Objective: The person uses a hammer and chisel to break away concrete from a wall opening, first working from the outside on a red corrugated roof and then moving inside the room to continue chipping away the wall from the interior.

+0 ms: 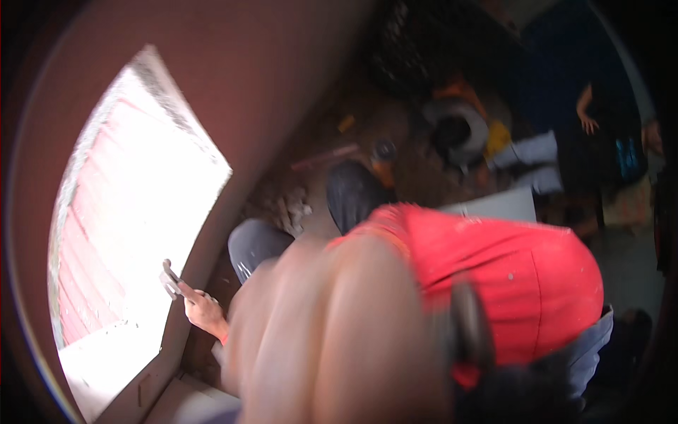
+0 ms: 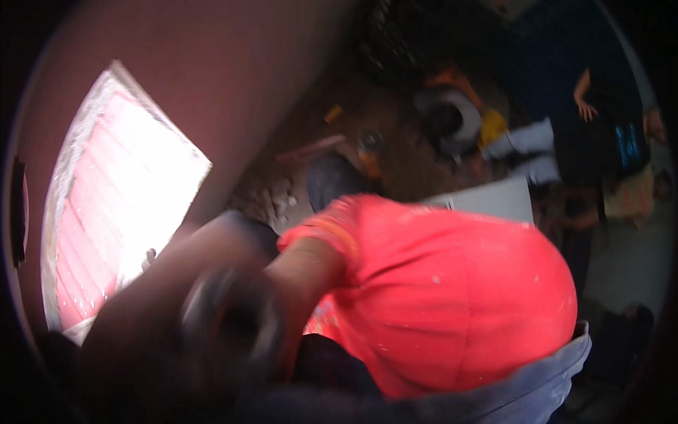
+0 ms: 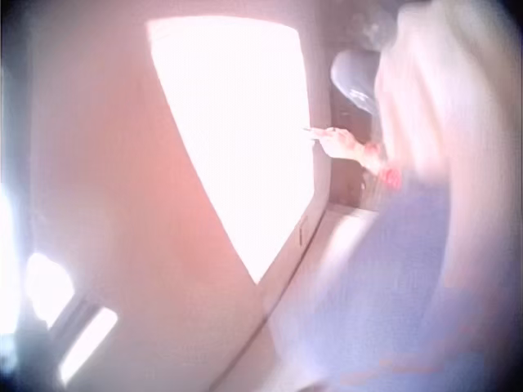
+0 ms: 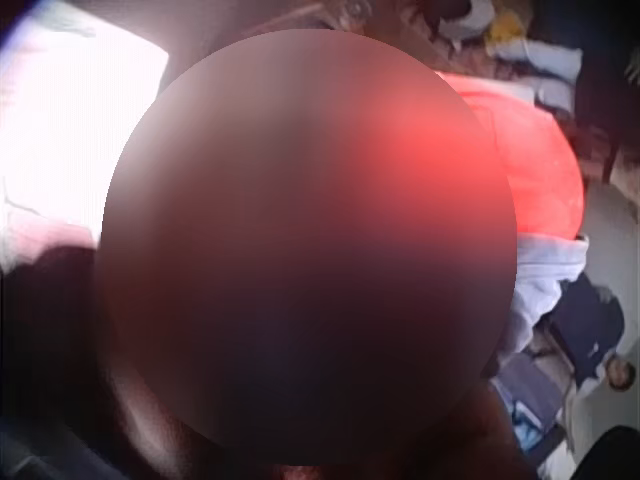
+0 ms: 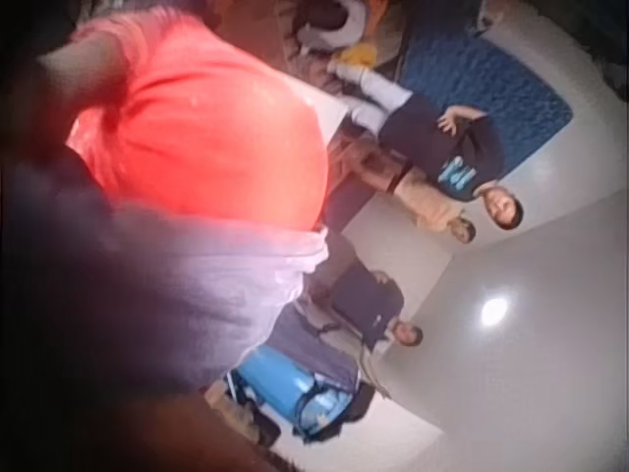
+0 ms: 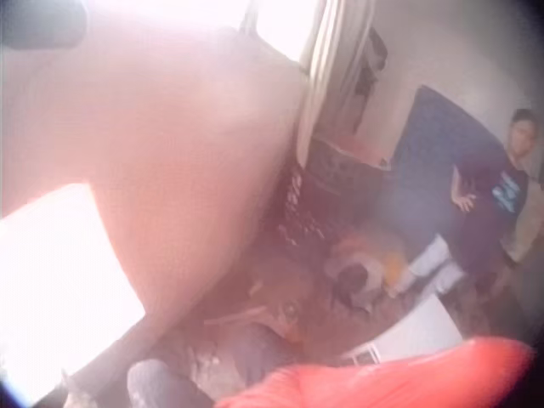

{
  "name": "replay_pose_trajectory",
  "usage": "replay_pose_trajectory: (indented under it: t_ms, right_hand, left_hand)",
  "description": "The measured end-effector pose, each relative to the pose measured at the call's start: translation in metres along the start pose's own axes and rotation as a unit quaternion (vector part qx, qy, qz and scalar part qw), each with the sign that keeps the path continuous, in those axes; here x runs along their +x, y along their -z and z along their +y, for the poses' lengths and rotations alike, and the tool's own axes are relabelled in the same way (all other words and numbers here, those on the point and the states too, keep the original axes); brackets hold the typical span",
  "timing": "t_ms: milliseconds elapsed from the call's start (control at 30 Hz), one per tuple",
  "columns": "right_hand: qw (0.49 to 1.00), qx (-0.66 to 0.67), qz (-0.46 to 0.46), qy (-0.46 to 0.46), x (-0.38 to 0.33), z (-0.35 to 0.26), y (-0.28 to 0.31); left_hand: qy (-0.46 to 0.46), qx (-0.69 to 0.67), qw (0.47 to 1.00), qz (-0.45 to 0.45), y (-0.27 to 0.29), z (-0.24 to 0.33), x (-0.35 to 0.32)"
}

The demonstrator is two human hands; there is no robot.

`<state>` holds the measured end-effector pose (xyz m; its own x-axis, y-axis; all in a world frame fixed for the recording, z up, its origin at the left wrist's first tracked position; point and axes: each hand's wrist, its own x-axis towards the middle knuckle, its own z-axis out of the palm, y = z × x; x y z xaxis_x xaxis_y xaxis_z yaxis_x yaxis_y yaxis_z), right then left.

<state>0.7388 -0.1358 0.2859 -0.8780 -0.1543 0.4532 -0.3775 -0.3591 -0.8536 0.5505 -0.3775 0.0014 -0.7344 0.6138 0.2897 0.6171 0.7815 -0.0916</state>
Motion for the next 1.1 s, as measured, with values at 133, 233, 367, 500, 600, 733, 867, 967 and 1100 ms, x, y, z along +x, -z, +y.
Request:
replay_pose_trajectory:
  t_ms: [133, 233, 367, 500, 600, 733, 867, 967, 1100]
  right_hand:
    - [0.997, 0.052, -0.055, -0.014, 0.011, -0.005, 0.009]
    - [0.986, 0.111, -0.114, -0.041, 0.002, -0.018, 0.030]
    - [0.977, 0.124, -0.102, -0.141, -0.008, -0.025, 0.070]
    - [0.837, -0.348, -0.034, -0.420, -0.030, 0.004, 0.124]
    - [0.764, -0.564, -0.020, -0.314, -0.074, 0.044, 0.149]
    - [0.812, -0.546, -0.079, -0.190, -0.066, 0.057, 0.146]
    - [0.793, -0.549, -0.251, 0.084, -0.011, 0.062, 0.128]
    - [0.768, -0.540, -0.267, 0.215, 0.040, 0.054, 0.111]
    - [0.675, -0.651, -0.252, 0.240, 0.107, 0.040, 0.106]
  left_hand:
    - [0.192, -0.131, 0.970, -0.073, 0.008, 0.012, 0.003]
    - [0.413, -0.445, 0.795, -0.018, 0.021, 0.031, 0.016]
    - [0.402, -0.381, 0.828, -0.086, 0.059, 0.035, 0.030]
    - [0.432, -0.346, 0.824, -0.123, 0.062, 0.018, 0.035]
    - [0.453, -0.371, 0.800, -0.128, 0.057, 0.025, 0.026]
    - [0.435, -0.319, 0.836, -0.096, 0.071, 0.054, 0.038]
    - [0.467, -0.370, 0.794, -0.124, 0.070, 0.052, 0.044]
    - [0.463, -0.404, 0.779, -0.126, 0.063, 0.044, 0.042]
    - [0.471, -0.384, 0.784, -0.127, 0.064, 0.044, 0.031]
